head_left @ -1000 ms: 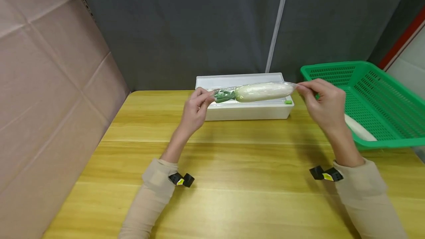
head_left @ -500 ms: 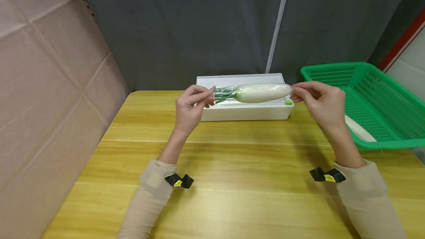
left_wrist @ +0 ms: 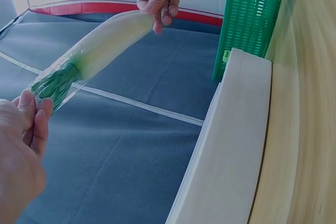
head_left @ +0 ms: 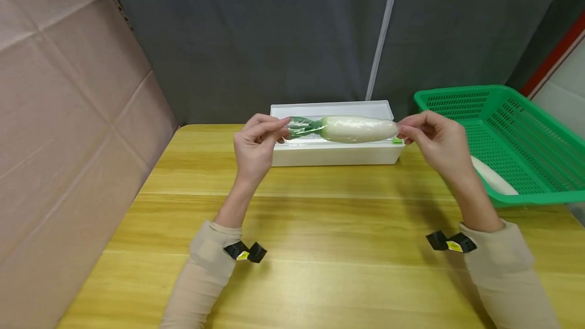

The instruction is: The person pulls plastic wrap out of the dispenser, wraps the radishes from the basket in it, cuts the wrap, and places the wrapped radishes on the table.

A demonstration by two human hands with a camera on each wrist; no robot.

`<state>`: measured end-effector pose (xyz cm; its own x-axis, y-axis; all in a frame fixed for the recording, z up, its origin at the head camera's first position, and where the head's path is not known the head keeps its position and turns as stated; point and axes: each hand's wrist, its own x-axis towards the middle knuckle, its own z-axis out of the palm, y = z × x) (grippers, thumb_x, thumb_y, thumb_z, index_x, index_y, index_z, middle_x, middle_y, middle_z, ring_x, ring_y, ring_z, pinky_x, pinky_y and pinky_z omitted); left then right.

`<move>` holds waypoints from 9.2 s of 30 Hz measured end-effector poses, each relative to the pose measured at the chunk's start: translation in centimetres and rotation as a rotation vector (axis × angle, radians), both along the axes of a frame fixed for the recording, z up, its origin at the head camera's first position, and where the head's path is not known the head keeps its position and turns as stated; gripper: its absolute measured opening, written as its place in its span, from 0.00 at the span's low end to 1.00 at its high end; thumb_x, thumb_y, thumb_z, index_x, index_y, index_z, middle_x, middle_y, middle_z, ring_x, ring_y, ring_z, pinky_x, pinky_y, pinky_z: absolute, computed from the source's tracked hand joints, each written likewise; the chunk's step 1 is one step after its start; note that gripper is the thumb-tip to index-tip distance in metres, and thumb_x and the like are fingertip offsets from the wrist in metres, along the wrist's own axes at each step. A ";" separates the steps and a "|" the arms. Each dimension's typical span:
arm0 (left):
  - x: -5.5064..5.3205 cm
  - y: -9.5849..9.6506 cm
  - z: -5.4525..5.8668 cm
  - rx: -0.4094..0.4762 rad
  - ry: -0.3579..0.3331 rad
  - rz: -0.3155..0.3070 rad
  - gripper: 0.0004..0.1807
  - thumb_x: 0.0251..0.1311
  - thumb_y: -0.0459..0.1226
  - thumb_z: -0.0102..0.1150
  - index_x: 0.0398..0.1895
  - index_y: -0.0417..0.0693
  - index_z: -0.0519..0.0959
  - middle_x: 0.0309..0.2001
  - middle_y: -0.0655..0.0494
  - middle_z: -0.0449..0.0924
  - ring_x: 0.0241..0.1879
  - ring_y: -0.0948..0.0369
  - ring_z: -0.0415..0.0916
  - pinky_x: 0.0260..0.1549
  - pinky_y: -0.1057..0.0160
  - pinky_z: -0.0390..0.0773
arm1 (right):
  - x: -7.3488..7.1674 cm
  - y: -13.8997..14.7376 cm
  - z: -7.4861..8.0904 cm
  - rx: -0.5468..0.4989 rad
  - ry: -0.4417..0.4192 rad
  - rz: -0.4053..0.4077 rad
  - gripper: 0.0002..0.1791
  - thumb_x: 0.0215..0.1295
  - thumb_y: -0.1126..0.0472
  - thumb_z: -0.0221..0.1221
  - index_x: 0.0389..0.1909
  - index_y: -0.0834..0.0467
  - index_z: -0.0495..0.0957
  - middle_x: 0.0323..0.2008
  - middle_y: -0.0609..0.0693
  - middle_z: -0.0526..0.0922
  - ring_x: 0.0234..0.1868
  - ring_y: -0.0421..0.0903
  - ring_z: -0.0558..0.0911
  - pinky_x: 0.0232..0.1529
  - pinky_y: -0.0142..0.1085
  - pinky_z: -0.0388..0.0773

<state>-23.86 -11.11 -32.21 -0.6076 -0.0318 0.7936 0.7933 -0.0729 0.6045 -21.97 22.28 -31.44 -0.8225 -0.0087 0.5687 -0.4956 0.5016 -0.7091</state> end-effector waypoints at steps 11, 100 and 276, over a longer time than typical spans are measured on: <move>0.5 0.4 0.2 0.012 -0.022 0.001 0.06 0.57 0.18 0.64 0.38 0.24 0.84 0.29 0.53 0.77 0.26 0.61 0.83 0.29 0.64 0.82 | -0.3 0.9 -0.1 -0.156 -0.112 0.401 0.14 0.70 0.75 0.57 0.55 0.71 0.76 0.37 0.51 0.88 0.34 0.44 0.87 0.40 0.31 0.83; 0.0 3.9 -2.0 0.228 -0.464 -0.182 0.09 0.70 0.34 0.55 0.49 0.39 0.74 0.39 0.55 0.78 0.36 0.63 0.77 0.36 0.66 0.78 | -0.8 -7.2 -2.9 0.204 0.042 0.277 0.14 0.69 0.66 0.62 0.54 0.64 0.81 0.35 0.51 0.84 0.30 0.45 0.80 0.32 0.35 0.79; -7.2 -15.9 -8.1 -0.823 -0.554 0.705 0.20 0.71 0.37 0.55 0.56 0.28 0.77 0.53 0.31 0.70 0.57 0.36 0.65 0.56 0.41 0.67 | -7.9 1.8 -8.0 0.579 0.062 -0.114 0.07 0.73 0.69 0.56 0.34 0.68 0.78 0.37 0.64 0.78 0.43 0.63 0.75 0.46 0.56 0.74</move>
